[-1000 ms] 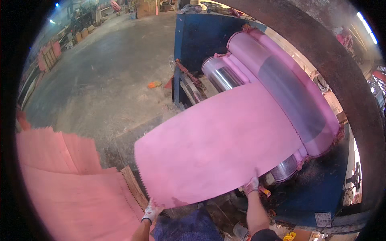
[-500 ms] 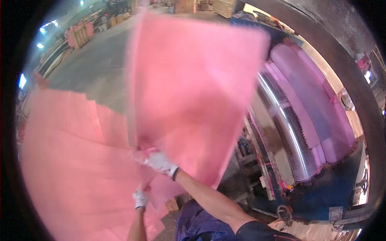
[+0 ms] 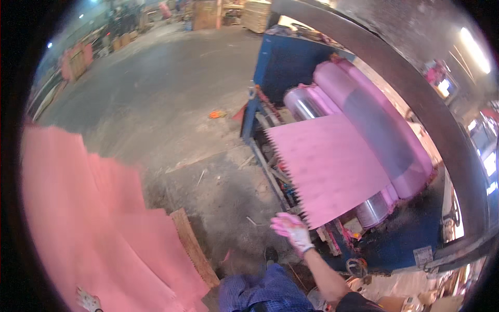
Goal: Operating an industrial roller machine to process or coat pink material sheets.
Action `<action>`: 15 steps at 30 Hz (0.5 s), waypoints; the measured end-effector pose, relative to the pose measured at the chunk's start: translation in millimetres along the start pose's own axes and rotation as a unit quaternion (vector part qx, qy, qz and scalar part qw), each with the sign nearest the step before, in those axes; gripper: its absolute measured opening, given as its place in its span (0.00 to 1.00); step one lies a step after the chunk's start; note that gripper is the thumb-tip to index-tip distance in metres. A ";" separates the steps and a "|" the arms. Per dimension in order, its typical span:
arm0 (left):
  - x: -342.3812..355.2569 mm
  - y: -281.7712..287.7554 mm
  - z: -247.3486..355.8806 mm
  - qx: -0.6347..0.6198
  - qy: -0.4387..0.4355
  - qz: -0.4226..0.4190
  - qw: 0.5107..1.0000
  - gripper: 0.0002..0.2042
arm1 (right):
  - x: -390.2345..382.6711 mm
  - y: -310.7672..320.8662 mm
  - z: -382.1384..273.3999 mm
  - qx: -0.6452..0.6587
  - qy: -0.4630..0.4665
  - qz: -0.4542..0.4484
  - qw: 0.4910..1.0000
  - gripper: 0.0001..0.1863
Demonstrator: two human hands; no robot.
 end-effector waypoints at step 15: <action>-305.8 260.4 444.5 -0.509 -0.477 -0.444 0.563 0.56 | 123.3 394.2 57.6 0.382 0.000 0.186 0.905 0.34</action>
Point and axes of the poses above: each hand's wrist, its own x-axis towards the middle knuckle, its own y-axis out of the back of the hand, z = x × y, the point moved 5 cm from there along x, towards the middle knuckle, and after that the axes turned 9 degrees about x, right-handed, at the moved point
